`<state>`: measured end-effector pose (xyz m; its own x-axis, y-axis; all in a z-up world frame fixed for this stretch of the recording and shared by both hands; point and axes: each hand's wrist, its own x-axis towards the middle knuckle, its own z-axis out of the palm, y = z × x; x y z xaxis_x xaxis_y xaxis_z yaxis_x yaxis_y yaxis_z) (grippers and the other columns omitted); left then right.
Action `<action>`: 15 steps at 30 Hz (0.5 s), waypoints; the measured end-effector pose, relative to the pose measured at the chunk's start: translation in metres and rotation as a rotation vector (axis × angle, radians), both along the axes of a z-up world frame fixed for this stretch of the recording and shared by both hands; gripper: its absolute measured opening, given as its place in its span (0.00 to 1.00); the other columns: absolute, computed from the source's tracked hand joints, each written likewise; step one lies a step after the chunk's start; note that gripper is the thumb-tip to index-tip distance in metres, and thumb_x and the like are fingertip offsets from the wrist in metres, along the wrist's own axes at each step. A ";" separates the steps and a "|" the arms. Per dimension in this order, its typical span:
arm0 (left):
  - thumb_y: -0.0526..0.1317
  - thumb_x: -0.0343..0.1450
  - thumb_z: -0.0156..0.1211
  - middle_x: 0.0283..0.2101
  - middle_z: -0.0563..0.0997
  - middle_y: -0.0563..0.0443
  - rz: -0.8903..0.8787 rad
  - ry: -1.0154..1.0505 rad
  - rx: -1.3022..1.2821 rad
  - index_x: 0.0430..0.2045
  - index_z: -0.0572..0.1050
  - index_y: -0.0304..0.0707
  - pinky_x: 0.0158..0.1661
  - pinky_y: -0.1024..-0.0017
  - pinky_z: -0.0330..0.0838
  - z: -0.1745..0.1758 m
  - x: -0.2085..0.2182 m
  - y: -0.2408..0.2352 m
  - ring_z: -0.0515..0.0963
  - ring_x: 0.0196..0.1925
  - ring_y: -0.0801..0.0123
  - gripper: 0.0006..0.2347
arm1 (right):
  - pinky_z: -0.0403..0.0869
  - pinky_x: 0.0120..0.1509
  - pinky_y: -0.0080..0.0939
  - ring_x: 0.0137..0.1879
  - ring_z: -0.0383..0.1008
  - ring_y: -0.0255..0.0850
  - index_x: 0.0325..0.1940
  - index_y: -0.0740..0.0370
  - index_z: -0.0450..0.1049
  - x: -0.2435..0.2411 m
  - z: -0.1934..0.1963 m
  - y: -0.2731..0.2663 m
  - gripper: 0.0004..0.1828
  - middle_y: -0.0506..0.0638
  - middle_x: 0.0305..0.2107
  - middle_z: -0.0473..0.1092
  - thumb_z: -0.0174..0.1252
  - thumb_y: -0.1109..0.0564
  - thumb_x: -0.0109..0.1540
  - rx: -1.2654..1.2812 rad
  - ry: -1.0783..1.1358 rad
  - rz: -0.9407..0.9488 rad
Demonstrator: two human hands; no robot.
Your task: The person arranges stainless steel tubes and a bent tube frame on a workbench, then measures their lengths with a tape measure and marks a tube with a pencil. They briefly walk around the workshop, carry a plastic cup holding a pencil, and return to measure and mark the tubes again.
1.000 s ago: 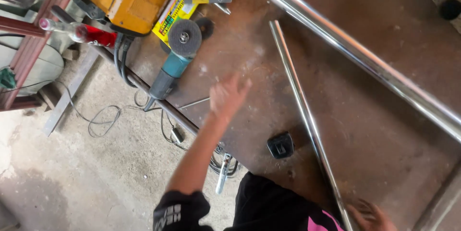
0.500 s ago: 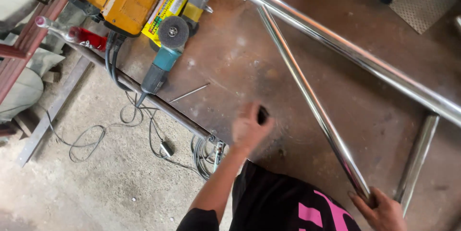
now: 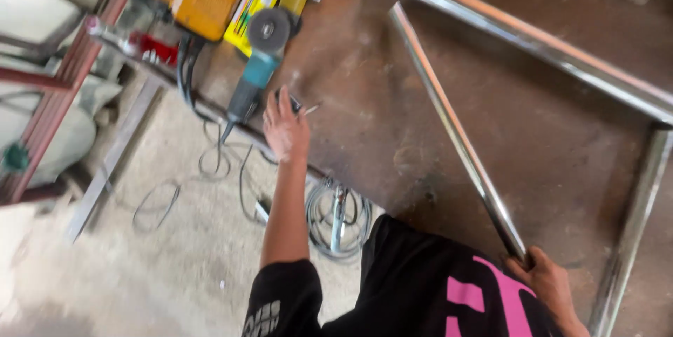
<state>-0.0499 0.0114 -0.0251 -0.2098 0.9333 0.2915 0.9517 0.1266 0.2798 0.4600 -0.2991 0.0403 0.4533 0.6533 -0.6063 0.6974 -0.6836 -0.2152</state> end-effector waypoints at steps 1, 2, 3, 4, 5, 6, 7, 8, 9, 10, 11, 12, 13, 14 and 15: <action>0.40 0.66 0.70 0.56 0.74 0.44 -0.012 0.050 0.045 0.64 0.66 0.47 0.47 0.56 0.73 -0.001 0.000 0.004 0.76 0.51 0.49 0.29 | 0.74 0.34 0.44 0.25 0.74 0.46 0.38 0.64 0.76 0.004 -0.009 -0.007 0.21 0.56 0.20 0.75 0.70 0.44 0.56 0.004 -0.017 0.028; 0.38 0.67 0.67 0.44 0.82 0.48 -0.021 0.098 0.091 0.60 0.71 0.45 0.41 0.57 0.74 -0.003 0.002 0.008 0.79 0.44 0.54 0.24 | 0.75 0.38 0.46 0.27 0.76 0.49 0.38 0.62 0.75 0.010 -0.019 -0.014 0.20 0.56 0.22 0.76 0.70 0.45 0.55 0.007 -0.035 0.055; 0.38 0.67 0.67 0.44 0.82 0.48 -0.061 0.080 0.107 0.60 0.71 0.45 0.41 0.57 0.74 -0.015 0.001 0.010 0.79 0.44 0.54 0.24 | 0.75 0.38 0.46 0.27 0.76 0.49 0.38 0.62 0.75 0.003 -0.014 -0.009 0.20 0.56 0.22 0.76 0.70 0.45 0.55 0.019 -0.053 0.013; 0.44 0.69 0.64 0.56 0.73 0.49 -0.077 0.070 -0.083 0.61 0.71 0.50 0.48 0.54 0.70 -0.028 0.000 0.014 0.74 0.53 0.52 0.23 | 0.74 0.36 0.46 0.26 0.75 0.48 0.35 0.62 0.73 -0.004 -0.010 -0.005 0.20 0.54 0.21 0.75 0.70 0.45 0.54 0.042 -0.058 0.033; 0.51 0.71 0.60 0.67 0.65 0.50 -0.090 0.074 -0.278 0.62 0.72 0.54 0.55 0.52 0.66 -0.041 -0.006 0.013 0.68 0.63 0.51 0.22 | 0.74 0.35 0.45 0.24 0.75 0.46 0.31 0.62 0.71 -0.012 -0.008 -0.001 0.21 0.53 0.19 0.75 0.70 0.45 0.54 0.061 -0.057 0.058; 0.51 0.71 0.60 0.67 0.65 0.50 -0.128 0.069 -0.269 0.62 0.72 0.54 0.55 0.52 0.66 -0.040 -0.005 0.013 0.68 0.63 0.51 0.22 | 0.74 0.35 0.45 0.24 0.75 0.46 0.31 0.62 0.71 -0.016 -0.015 -0.005 0.21 0.53 0.19 0.75 0.70 0.45 0.54 0.067 -0.069 0.021; 0.51 0.73 0.57 0.68 0.64 0.52 -0.099 0.064 -0.282 0.60 0.73 0.53 0.55 0.52 0.66 -0.038 -0.004 0.014 0.68 0.62 0.51 0.20 | 0.74 0.40 0.46 0.30 0.75 0.48 0.32 0.61 0.73 -0.018 -0.022 -0.007 0.18 0.53 0.26 0.74 0.69 0.46 0.53 0.174 -0.110 0.066; 0.52 0.74 0.55 0.69 0.64 0.54 -0.069 0.060 -0.295 0.58 0.75 0.51 0.55 0.52 0.66 -0.037 -0.004 0.014 0.68 0.62 0.52 0.19 | 0.75 0.45 0.47 0.35 0.75 0.50 0.33 0.59 0.74 -0.020 -0.029 -0.009 0.16 0.53 0.32 0.72 0.67 0.47 0.52 0.280 -0.155 0.111; 0.52 0.74 0.55 0.69 0.64 0.54 -0.108 0.050 -0.286 0.58 0.75 0.51 0.55 0.52 0.66 -0.039 -0.004 0.013 0.68 0.62 0.52 0.19 | 0.75 0.45 0.47 0.35 0.75 0.50 0.33 0.59 0.74 -0.025 -0.030 -0.009 0.16 0.53 0.32 0.72 0.67 0.47 0.52 0.284 -0.176 0.076; 0.51 0.74 0.55 0.70 0.63 0.51 -0.096 0.047 -0.314 0.60 0.73 0.51 0.57 0.52 0.65 -0.042 -0.004 0.013 0.66 0.65 0.53 0.20 | 0.75 0.48 0.46 0.40 0.75 0.49 0.37 0.55 0.78 -0.029 -0.030 -0.009 0.15 0.52 0.35 0.71 0.68 0.47 0.52 0.351 -0.215 0.104; 0.51 0.74 0.56 0.71 0.61 0.48 -0.078 0.049 -0.340 0.62 0.71 0.50 0.58 0.53 0.64 -0.044 -0.007 0.014 0.64 0.68 0.54 0.22 | 0.76 0.52 0.44 0.44 0.75 0.49 0.41 0.52 0.81 -0.034 -0.033 -0.005 0.16 0.52 0.38 0.71 0.68 0.47 0.52 0.420 -0.251 0.137; 0.51 0.74 0.56 0.71 0.61 0.48 -0.111 0.044 -0.329 0.62 0.71 0.50 0.58 0.53 0.64 -0.035 -0.002 0.016 0.64 0.68 0.54 0.22 | 0.76 0.52 0.44 0.44 0.75 0.49 0.41 0.52 0.81 -0.034 -0.027 0.001 0.16 0.52 0.38 0.71 0.68 0.47 0.52 0.425 -0.269 0.107; 0.51 0.74 0.55 0.72 0.61 0.46 -0.100 0.052 -0.380 0.64 0.70 0.47 0.56 0.55 0.67 -0.027 0.001 0.016 0.63 0.70 0.56 0.23 | 0.76 0.50 0.47 0.42 0.75 0.50 0.40 0.54 0.79 -0.036 -0.020 0.005 0.18 0.53 0.36 0.70 0.69 0.45 0.52 0.391 -0.275 0.143; 0.51 0.74 0.55 0.73 0.60 0.44 -0.088 0.061 -0.431 0.65 0.70 0.45 0.54 0.57 0.70 -0.019 0.004 0.015 0.62 0.71 0.57 0.24 | 0.75 0.48 0.49 0.40 0.74 0.52 0.39 0.57 0.76 -0.036 -0.013 0.008 0.20 0.53 0.34 0.70 0.69 0.43 0.52 0.355 -0.280 0.180; 0.51 0.74 0.55 0.73 0.60 0.44 -0.121 0.064 -0.426 0.65 0.70 0.45 0.54 0.57 0.70 -0.021 0.005 0.013 0.62 0.71 0.57 0.24 | 0.75 0.48 0.49 0.40 0.74 0.52 0.39 0.57 0.76 -0.035 -0.018 0.007 0.20 0.53 0.34 0.70 0.69 0.43 0.52 0.355 -0.291 0.148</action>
